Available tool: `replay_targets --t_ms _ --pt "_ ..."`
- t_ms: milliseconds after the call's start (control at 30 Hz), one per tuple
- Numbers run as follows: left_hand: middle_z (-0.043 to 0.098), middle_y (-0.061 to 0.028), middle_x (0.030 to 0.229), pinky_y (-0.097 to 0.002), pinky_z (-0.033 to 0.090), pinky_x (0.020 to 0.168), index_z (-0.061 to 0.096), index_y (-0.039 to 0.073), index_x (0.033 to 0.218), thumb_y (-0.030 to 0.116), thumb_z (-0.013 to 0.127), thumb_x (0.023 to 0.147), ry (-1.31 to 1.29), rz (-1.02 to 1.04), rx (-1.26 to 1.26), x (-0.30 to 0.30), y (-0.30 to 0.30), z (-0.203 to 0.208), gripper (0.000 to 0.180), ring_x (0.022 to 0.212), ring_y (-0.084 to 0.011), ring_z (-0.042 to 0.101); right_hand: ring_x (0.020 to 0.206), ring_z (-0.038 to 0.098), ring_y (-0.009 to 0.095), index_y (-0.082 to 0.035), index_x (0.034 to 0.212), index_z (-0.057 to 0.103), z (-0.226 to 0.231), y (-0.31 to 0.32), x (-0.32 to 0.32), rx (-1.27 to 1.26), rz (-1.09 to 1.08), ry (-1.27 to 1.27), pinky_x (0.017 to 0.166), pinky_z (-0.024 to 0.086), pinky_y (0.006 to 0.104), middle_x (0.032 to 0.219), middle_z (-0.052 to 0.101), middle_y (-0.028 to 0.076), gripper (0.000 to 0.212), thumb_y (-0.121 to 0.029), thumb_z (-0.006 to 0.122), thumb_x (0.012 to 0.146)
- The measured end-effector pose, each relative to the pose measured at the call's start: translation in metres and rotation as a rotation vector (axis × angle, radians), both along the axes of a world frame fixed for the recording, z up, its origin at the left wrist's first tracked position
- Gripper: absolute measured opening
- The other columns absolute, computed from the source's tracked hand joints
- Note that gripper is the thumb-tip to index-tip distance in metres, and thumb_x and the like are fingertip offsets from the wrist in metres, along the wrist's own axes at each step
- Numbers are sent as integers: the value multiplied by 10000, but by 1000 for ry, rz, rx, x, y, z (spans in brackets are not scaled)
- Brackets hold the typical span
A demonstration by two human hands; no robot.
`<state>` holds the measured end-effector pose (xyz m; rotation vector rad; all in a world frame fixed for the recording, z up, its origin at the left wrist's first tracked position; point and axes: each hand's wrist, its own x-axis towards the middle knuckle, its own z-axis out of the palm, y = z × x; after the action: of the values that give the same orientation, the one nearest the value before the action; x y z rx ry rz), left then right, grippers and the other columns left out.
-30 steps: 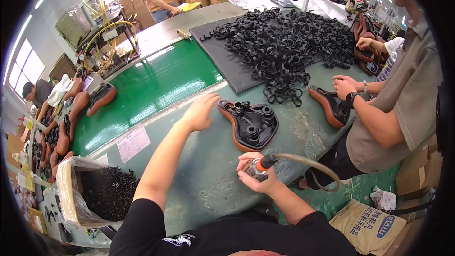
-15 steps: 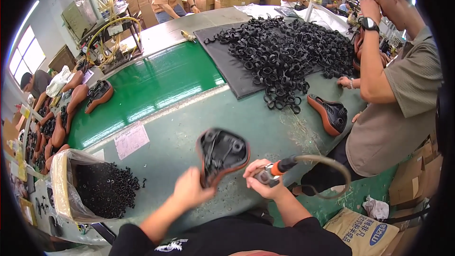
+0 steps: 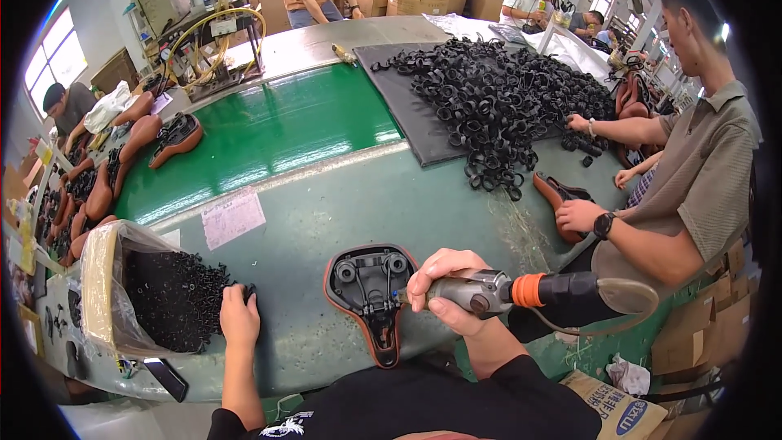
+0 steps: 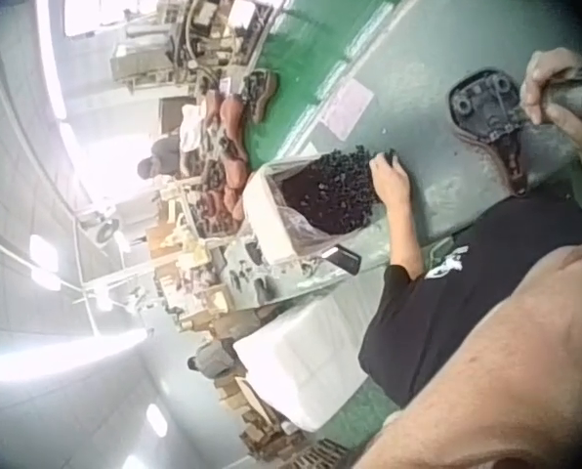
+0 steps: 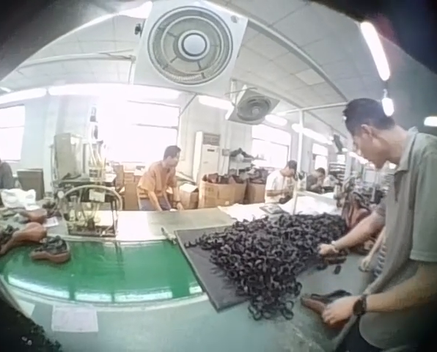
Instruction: Assembling bicycle seats by attaching bolts and components using a pneumatic screwdriver.
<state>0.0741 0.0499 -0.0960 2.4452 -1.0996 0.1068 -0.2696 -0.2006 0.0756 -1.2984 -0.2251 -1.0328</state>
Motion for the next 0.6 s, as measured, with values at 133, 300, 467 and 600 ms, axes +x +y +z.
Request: replay_targets --t_ms 133,300,467,600 --pt "638 -161 1049 -496 551 800 664 11 1008 59 754 939 -52 1 -85 9 -7 6 123 932 -410 668 842 715 202 15 1286 609 8 2 -11 -75 -55 65 743 627 350 1073 698 183 368 79 703 937" --pt "657 -157 1015 -480 552 817 672 3 971 43 770 910 -27 -100 -48 5 -4 19 122 936 -399 671 824 715 238 -14 1307 586 11 -1 -16 -61 -27 80 749 589 420 1088 656 178 339 -3 687 984" --pt "673 -152 1027 -469 556 842 679 -3 981 21 768 894 -105 -250 -38 9 4 29 128 960 -390 680 825 712 240 -17 1309 583 18 -2 -12 -83 -3 70 752 589 419 1085 649 176 343 -9 694 984" --pt "673 -165 1041 -437 568 825 666 -18 984 -9 770 890 -41 -167 35 2 4 32 140 962 -364 692 844 701 247 -21 1302 573 21 -4 3 -116 63 114 783 589 436 1101 648 176 340 -34 712 992"
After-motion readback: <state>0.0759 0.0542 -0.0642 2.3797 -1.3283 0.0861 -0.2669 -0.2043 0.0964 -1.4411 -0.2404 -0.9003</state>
